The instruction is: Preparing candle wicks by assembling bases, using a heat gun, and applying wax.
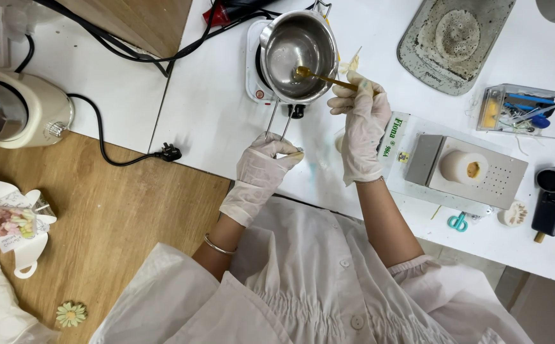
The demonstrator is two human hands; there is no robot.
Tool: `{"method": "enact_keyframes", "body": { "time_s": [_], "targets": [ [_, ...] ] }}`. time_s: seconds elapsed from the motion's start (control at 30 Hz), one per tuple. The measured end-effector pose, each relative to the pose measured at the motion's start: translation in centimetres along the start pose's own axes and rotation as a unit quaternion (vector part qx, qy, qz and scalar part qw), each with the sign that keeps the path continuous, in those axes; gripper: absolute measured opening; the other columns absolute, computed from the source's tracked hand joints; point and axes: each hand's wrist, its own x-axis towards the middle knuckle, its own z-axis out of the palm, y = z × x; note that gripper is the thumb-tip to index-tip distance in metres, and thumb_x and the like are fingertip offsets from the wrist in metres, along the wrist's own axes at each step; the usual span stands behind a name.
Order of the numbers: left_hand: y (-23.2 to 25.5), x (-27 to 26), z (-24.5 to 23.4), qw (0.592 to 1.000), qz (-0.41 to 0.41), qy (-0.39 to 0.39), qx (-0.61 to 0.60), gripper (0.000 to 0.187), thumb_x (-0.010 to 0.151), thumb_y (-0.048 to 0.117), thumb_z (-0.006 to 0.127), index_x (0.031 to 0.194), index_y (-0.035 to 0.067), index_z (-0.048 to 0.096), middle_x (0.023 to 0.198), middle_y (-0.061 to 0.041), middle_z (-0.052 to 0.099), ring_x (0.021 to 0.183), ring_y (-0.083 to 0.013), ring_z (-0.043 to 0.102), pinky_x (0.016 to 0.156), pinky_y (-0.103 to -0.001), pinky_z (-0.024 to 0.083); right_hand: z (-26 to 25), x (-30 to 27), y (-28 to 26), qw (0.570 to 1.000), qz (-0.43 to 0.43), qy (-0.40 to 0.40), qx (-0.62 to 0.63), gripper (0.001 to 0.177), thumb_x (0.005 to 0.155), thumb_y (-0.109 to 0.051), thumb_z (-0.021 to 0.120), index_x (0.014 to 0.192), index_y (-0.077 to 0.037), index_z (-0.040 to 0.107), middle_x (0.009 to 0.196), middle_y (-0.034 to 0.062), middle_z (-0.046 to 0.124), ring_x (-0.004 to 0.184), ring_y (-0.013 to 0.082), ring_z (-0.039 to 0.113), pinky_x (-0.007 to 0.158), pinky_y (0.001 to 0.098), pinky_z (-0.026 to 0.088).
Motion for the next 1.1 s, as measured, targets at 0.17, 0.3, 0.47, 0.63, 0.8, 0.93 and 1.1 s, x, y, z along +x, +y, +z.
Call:
{"method": "enact_keyframes", "body": {
  "time_s": [0.17, 0.3, 0.47, 0.63, 0.8, 0.93, 1.1],
  "targets": [
    [-1.1, -0.2, 0.1, 0.999, -0.007, -0.004, -0.046, 0.011, 0.078, 0.021, 0.085, 0.085, 0.013, 0.08, 0.093, 0.0, 0.074, 0.092, -0.0136, 0.067, 0.075, -0.029, 0.057, 0.5, -0.9, -2.9, 0.999, 0.025, -0.013, 0.04, 0.035, 0.113, -0.025, 0.049, 0.123, 0.007, 0.056, 0.099, 0.0187, 0.072, 0.077, 0.0187, 0.069, 0.071, 0.0291, 0.058],
    [-1.6, -0.3, 0.8, 0.993, -0.074, -0.021, -0.084, 0.015, 0.075, 0.021, 0.088, 0.088, 0.017, 0.082, 0.122, -0.006, 0.062, 0.085, -0.0159, 0.067, 0.073, -0.027, 0.059, 0.5, -0.9, -3.6, 0.998, 0.022, -0.01, 0.06, 0.034, 0.112, -0.024, 0.05, 0.123, 0.007, 0.056, 0.098, 0.0204, 0.072, 0.075, 0.0205, 0.069, 0.07, 0.03, 0.057],
    [-1.2, -0.8, -0.6, 0.999, -0.031, 0.006, -0.039, 0.018, 0.067, 0.027, 0.092, 0.082, 0.021, 0.083, 0.135, -0.012, 0.051, 0.124, -0.0226, 0.05, 0.096, -0.04, 0.045, 0.8, -1.4, -4.9, 0.998, 0.009, -0.022, 0.058, 0.035, 0.113, -0.024, 0.049, 0.124, 0.008, 0.057, 0.099, 0.0204, 0.073, 0.076, 0.02, 0.069, 0.07, 0.0299, 0.057],
    [0.2, -1.5, -3.9, 0.999, -0.03, 0.002, 0.036, 0.024, 0.065, 0.034, 0.094, 0.086, 0.026, 0.086, 0.148, -0.015, 0.047, 0.142, -0.0281, 0.031, 0.117, -0.047, 0.017, 0.9, -1.9, -6.1, 0.999, -0.008, -0.02, 0.049, 0.035, 0.113, -0.023, 0.05, 0.124, 0.008, 0.058, 0.099, 0.0204, 0.072, 0.077, 0.0203, 0.069, 0.069, 0.0305, 0.056],
    [5.2, -0.3, -7.3, 0.995, 0.053, 0.087, -0.006, 0.026, 0.068, 0.035, 0.094, 0.091, 0.03, 0.083, 0.153, -0.011, 0.046, 0.144, -0.0256, 0.03, 0.115, -0.043, 0.032, 1.3, -2.6, -9.3, 0.997, -0.041, -0.035, 0.045, 0.028, 0.115, -0.023, 0.053, 0.114, 0.004, 0.059, 0.106, 0.0227, 0.073, 0.076, 0.0228, 0.07, 0.065, 0.0329, 0.057],
    [6.9, 2.7, -8.1, 0.972, 0.161, 0.158, 0.061, 0.025, 0.073, 0.035, 0.097, 0.093, 0.029, 0.082, 0.155, -0.007, 0.047, 0.148, -0.0236, 0.034, 0.119, -0.041, 0.035, 1.8, -3.2, -12.7, 0.991, -0.077, -0.046, 0.098, 0.029, 0.12, -0.021, 0.059, 0.106, 0.005, 0.058, 0.118, 0.0257, 0.072, 0.08, 0.0256, 0.072, 0.063, 0.0344, 0.058],
    [9.3, 5.1, -8.2, 0.93, 0.279, 0.227, 0.076, 0.026, 0.08, 0.031, 0.099, 0.102, 0.031, 0.084, 0.156, -0.003, 0.048, 0.143, -0.0203, 0.043, 0.121, -0.035, 0.032, 3.0, -3.5, -17.0, 0.987, -0.108, -0.093, 0.071, 0.037, 0.119, -0.026, 0.063, 0.119, 0.011, 0.064, 0.1, 0.027, 0.071, 0.069, 0.024, 0.07, 0.058, 0.0315, 0.056]
  ]
}}
